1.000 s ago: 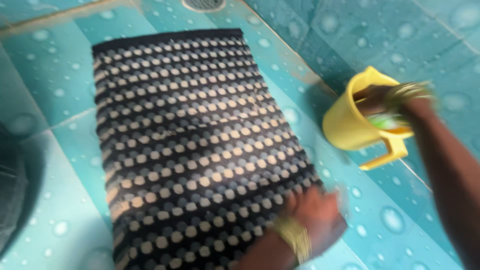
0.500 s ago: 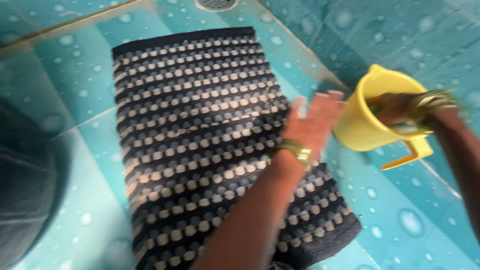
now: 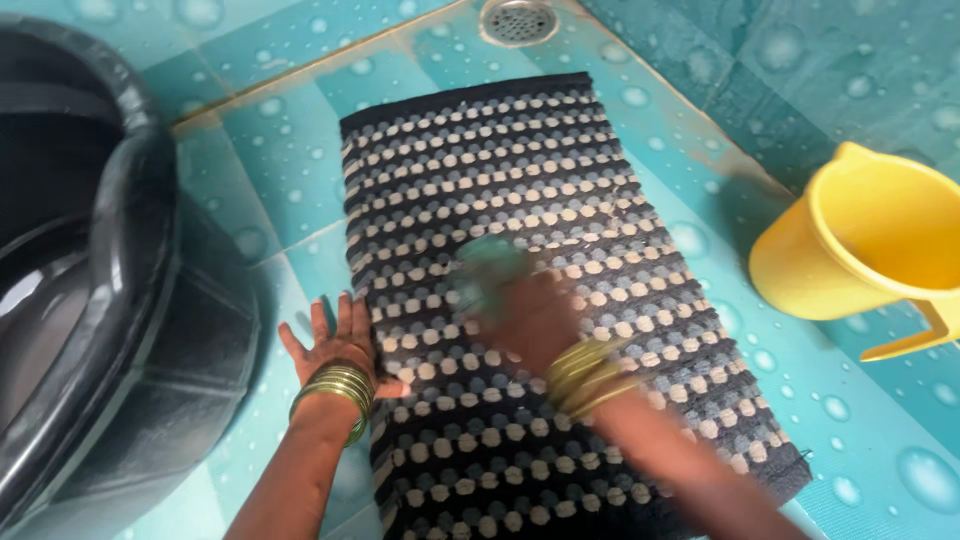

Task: The person cleans a mat on the floor by scrubbing it with a brush while using water from a yellow mug.

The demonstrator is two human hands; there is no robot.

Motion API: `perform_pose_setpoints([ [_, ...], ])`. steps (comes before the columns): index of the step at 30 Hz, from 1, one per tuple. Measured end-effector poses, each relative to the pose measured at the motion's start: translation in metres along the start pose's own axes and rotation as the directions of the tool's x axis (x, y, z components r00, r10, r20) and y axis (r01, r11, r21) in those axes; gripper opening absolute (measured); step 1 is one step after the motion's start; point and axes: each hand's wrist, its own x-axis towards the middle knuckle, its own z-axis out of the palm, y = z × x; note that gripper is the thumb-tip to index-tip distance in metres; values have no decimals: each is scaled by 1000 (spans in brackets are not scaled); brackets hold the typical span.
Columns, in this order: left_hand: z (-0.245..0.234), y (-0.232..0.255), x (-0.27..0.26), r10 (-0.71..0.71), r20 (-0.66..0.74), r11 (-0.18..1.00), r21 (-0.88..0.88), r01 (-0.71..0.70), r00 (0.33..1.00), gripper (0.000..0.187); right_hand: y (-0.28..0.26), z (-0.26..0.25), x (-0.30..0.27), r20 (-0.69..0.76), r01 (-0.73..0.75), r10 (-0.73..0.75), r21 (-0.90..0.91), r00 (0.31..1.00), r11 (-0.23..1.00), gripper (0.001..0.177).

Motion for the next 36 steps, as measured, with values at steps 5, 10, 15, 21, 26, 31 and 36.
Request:
perform_pose_setpoints([
  [5,19,-8,4,-6,-157,982,188,36,988,148,-60,63,-20,16,365,-410,-489,912,792,82],
  [10,6,-5,5,14,-116,990,141,2,993,153,45,-5,32,13,-585,623,-327,782,742,52],
  [15,4,-9,8,52,-124,991,126,-36,991,152,84,-24,61,-70,-340,388,-638,919,691,72],
  [21,5,-12,20,44,-74,985,171,-31,996,147,5,141,26,304,176,65,-700,950,692,45],
  [26,5,-17,20,62,-26,998,14,-62,998,160,81,57,45,-117,-327,310,-487,943,810,38],
  [31,3,-24,23,73,-54,985,-150,-80,996,160,100,-45,39,-162,-396,392,-656,906,643,67],
  [36,3,-28,27,88,-10,981,-175,-89,996,159,1,64,63,73,-147,312,-765,947,627,87],
])
